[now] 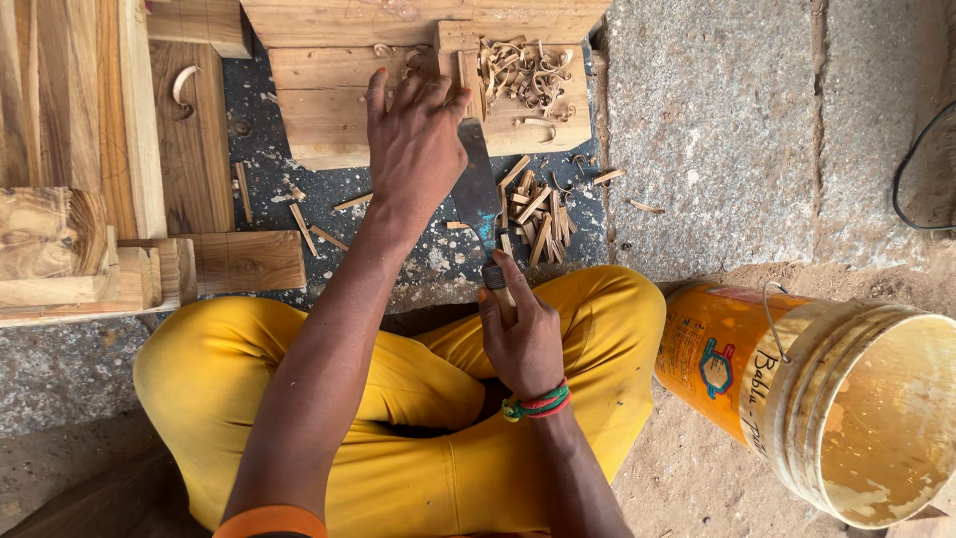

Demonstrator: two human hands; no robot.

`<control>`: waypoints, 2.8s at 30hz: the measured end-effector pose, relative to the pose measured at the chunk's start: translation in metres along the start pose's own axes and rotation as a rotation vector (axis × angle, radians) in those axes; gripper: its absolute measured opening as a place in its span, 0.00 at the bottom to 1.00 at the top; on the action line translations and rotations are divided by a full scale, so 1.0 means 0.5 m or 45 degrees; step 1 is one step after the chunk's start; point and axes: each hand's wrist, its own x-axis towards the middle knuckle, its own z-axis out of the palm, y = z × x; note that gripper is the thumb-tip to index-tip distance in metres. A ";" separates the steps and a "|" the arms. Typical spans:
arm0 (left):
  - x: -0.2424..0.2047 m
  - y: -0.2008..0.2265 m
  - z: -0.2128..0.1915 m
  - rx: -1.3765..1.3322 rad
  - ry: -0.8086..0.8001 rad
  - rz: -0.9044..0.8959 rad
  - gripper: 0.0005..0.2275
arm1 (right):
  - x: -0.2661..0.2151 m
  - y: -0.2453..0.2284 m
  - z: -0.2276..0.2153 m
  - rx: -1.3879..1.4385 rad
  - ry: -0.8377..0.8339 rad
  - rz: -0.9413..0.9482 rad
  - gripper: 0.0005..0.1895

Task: The person sits on the floor and uses a chisel to carve a small piece of wood. They hold the wood with their left hand and the chisel with their right hand, carefully shaping the wood and creating shavings.

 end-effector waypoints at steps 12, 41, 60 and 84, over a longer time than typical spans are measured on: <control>-0.004 0.001 0.005 -0.004 0.061 0.016 0.18 | 0.004 -0.006 0.001 0.044 -0.028 0.029 0.24; -0.008 0.000 0.019 0.018 0.091 0.033 0.20 | 0.029 0.026 -0.024 0.040 -0.019 0.027 0.20; -0.007 -0.002 0.039 0.051 0.237 0.041 0.14 | 0.040 0.052 -0.027 0.098 -0.024 0.042 0.19; 0.009 -0.025 0.034 0.185 0.227 0.160 0.11 | 0.010 -0.005 0.015 0.096 0.056 0.101 0.18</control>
